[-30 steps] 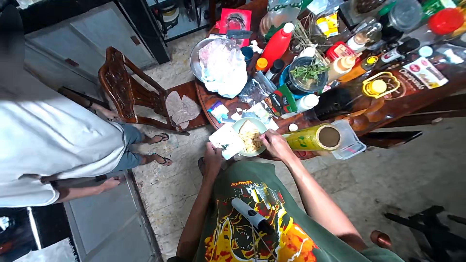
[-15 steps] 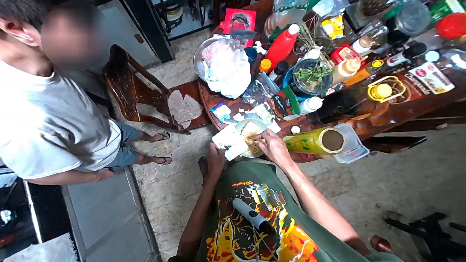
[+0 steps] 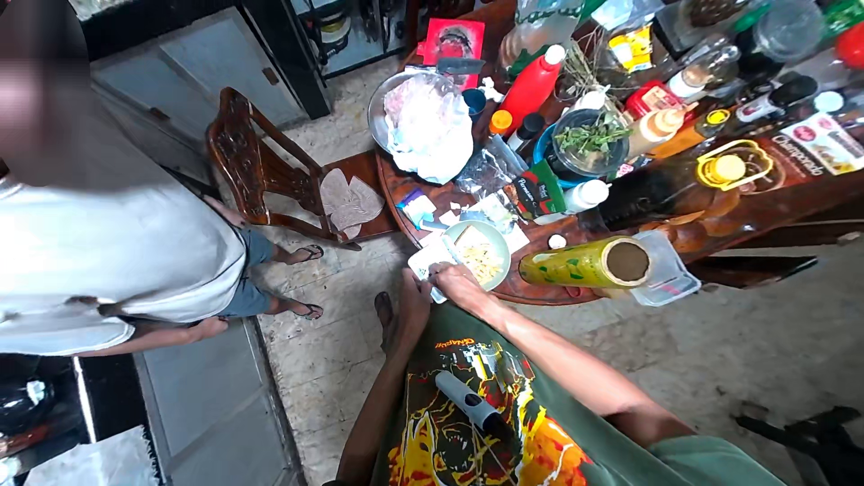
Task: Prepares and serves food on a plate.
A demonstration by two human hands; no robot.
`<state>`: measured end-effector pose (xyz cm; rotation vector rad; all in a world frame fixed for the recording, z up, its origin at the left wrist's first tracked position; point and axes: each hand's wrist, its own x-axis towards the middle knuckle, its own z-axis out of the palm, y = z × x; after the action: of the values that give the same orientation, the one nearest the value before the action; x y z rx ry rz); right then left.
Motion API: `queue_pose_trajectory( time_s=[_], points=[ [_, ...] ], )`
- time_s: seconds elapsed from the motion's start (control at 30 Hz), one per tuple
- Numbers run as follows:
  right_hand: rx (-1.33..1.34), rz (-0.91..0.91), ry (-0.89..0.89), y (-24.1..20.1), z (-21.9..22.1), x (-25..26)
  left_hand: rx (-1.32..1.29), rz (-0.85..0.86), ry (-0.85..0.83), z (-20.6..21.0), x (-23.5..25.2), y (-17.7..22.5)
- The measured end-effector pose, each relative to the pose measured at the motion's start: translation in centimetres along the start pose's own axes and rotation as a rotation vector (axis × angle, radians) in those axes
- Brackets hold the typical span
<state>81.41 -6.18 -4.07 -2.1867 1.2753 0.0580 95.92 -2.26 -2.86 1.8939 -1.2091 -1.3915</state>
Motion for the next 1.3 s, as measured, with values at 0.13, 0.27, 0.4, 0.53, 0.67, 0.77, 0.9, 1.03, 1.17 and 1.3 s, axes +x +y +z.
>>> queue_pose_trajectory(
  time_s=[0.13,0.27,0.4,0.53,0.67,0.77,0.9,1.03,1.17,1.3],
  points=[
    [-0.014,0.06,-0.035,-0.6,0.4,0.0,0.004,-0.023,0.014,0.2,0.0,-0.6],
    [-0.054,0.093,-0.142,-0.9,0.7,0.3,0.03,-0.042,-0.002,0.5,0.0,-1.1],
    [-0.026,0.075,-0.148,-1.4,-0.5,-0.4,0.068,-0.027,0.013,0.9,0.2,-1.5],
    [0.091,0.096,0.019,-1.3,-4.9,-3.4,0.102,-0.028,0.069,-0.4,0.9,-1.2],
    [0.074,0.234,0.169,3.0,-7.3,-5.8,0.015,-0.041,0.111,-1.5,1.7,-1.7],
    [0.049,0.365,0.187,7.0,-6.7,-6.2,-0.003,-0.045,0.133,-1.8,2.3,-2.1],
    [0.006,0.47,0.199,9.0,-6.0,-6.6,0.022,-0.038,0.136,-2.0,2.6,-2.3],
    [0.004,0.495,0.173,9.0,-5.8,-7.6,0.012,-0.056,0.113,-2.3,2.6,-2.3],
    [0.078,0.46,0.107,8.0,-5.1,-7.5,0.013,-0.079,0.112,-2.5,2.4,-2.6],
    [0.083,0.447,0.144,7.4,-4.7,-6.0,0.02,-0.106,0.1,-2.8,2.3,-2.8]
  ],
)
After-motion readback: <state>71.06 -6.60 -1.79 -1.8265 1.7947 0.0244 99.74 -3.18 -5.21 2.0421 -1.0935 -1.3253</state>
